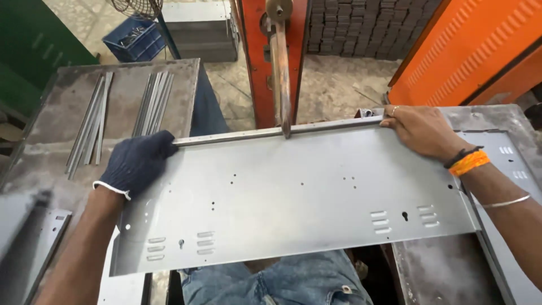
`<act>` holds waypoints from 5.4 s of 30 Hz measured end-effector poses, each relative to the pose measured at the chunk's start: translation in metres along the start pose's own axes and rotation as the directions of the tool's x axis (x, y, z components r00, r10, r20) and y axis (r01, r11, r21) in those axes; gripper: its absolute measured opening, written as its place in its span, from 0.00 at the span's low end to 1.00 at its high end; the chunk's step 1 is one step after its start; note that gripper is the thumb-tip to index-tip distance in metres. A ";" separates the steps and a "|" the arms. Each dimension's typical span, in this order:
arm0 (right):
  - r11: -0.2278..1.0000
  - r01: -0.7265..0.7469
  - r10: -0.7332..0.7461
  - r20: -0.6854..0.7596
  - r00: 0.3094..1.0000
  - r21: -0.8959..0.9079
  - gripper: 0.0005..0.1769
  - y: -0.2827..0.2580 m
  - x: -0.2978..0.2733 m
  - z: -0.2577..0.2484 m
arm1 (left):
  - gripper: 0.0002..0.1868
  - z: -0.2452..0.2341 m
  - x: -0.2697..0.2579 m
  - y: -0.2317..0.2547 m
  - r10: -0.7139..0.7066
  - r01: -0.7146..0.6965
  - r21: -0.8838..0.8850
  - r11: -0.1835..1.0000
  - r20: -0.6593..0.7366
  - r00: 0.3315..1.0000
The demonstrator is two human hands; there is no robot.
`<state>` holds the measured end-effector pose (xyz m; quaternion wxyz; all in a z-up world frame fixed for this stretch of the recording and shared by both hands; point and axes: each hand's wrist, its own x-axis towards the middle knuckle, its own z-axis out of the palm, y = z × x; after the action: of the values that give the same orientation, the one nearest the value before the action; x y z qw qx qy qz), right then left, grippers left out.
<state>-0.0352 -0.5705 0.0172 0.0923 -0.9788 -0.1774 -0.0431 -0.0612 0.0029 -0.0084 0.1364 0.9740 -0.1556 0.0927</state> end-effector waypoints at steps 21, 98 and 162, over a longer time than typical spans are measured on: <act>0.990 0.142 -0.142 0.005 0.990 0.016 0.15 -0.020 0.017 0.024 | 0.09 0.031 0.065 0.087 0.127 -0.126 -0.066 0.990 0.011 0.992; 0.961 0.244 -0.241 -0.038 0.970 0.132 0.21 -0.110 0.061 0.046 | 0.15 0.038 0.080 0.149 0.212 -0.208 -0.090 0.974 0.034 0.977; 0.972 0.225 -0.228 0.053 0.972 0.062 0.37 -0.144 -0.083 0.110 | 0.19 0.155 -0.059 0.217 0.033 -0.024 -0.224 0.974 0.033 0.999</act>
<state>-0.1579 -0.4444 -0.0768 0.1087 -0.9501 -0.2917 -0.0191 -0.1662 -0.2247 -0.1164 0.2408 0.9517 -0.1814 0.0587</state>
